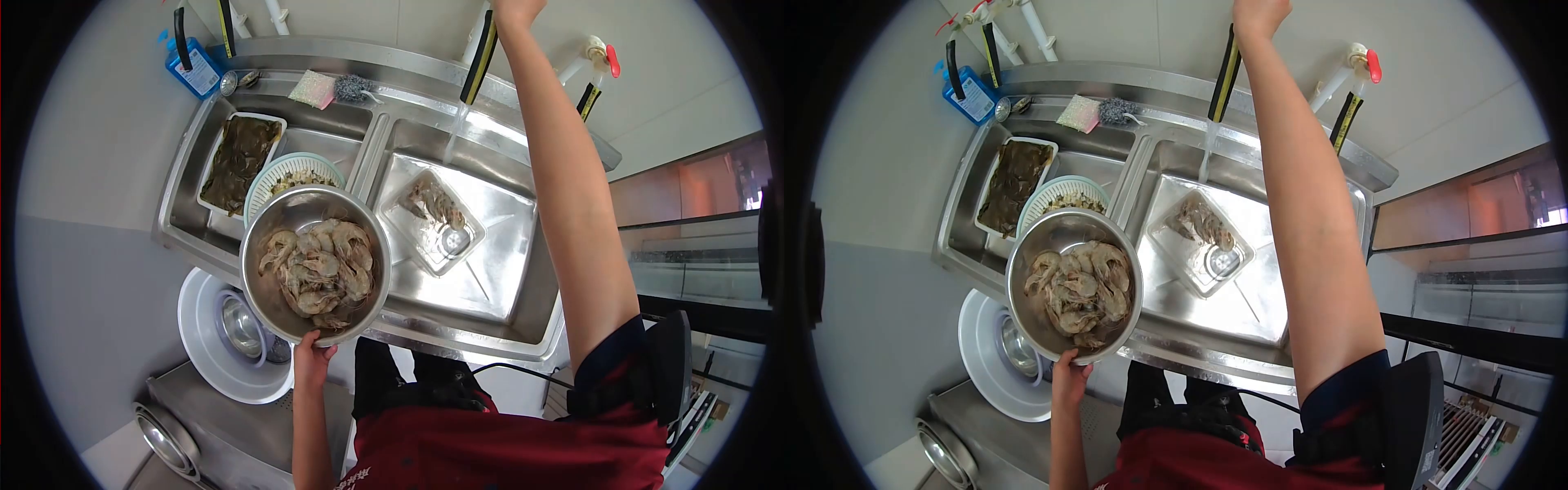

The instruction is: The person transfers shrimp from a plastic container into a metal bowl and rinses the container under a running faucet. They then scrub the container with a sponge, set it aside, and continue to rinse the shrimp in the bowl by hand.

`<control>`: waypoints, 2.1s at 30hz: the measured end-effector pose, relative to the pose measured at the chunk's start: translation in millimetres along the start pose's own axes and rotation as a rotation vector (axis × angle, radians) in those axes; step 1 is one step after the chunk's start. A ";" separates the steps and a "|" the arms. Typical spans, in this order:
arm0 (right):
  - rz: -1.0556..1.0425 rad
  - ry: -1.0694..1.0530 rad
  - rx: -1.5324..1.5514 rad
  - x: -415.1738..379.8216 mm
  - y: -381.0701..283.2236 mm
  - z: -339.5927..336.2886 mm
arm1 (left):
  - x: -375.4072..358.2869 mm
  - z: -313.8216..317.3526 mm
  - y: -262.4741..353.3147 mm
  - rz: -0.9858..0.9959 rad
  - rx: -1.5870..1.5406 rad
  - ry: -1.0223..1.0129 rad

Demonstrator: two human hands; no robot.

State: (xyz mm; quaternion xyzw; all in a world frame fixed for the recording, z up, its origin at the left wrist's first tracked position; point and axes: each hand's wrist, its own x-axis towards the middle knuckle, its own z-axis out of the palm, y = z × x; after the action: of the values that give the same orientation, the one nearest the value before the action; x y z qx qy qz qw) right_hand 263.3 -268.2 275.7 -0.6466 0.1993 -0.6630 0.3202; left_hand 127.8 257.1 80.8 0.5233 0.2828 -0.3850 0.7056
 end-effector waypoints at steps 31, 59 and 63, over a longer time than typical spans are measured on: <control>1.596 0.107 0.962 -268.5 98.1 -107.1 | -48.9 -30.6 -27.8 0.326 -0.057 0.322; 1.606 -0.704 -0.729 -429.9 99.8 -346.2 | -43.5 53.3 -68.5 0.291 0.407 -0.154; 1.574 -0.639 -0.600 -436.9 107.2 -314.1 | -40.5 52.7 -62.0 0.268 0.496 -0.181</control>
State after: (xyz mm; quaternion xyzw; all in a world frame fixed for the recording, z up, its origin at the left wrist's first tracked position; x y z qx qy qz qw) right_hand -46.3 -93.7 -142.3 -0.5329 0.6507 0.0393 0.5395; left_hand 53.6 207.1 96.4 0.6762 0.0443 -0.3907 0.6230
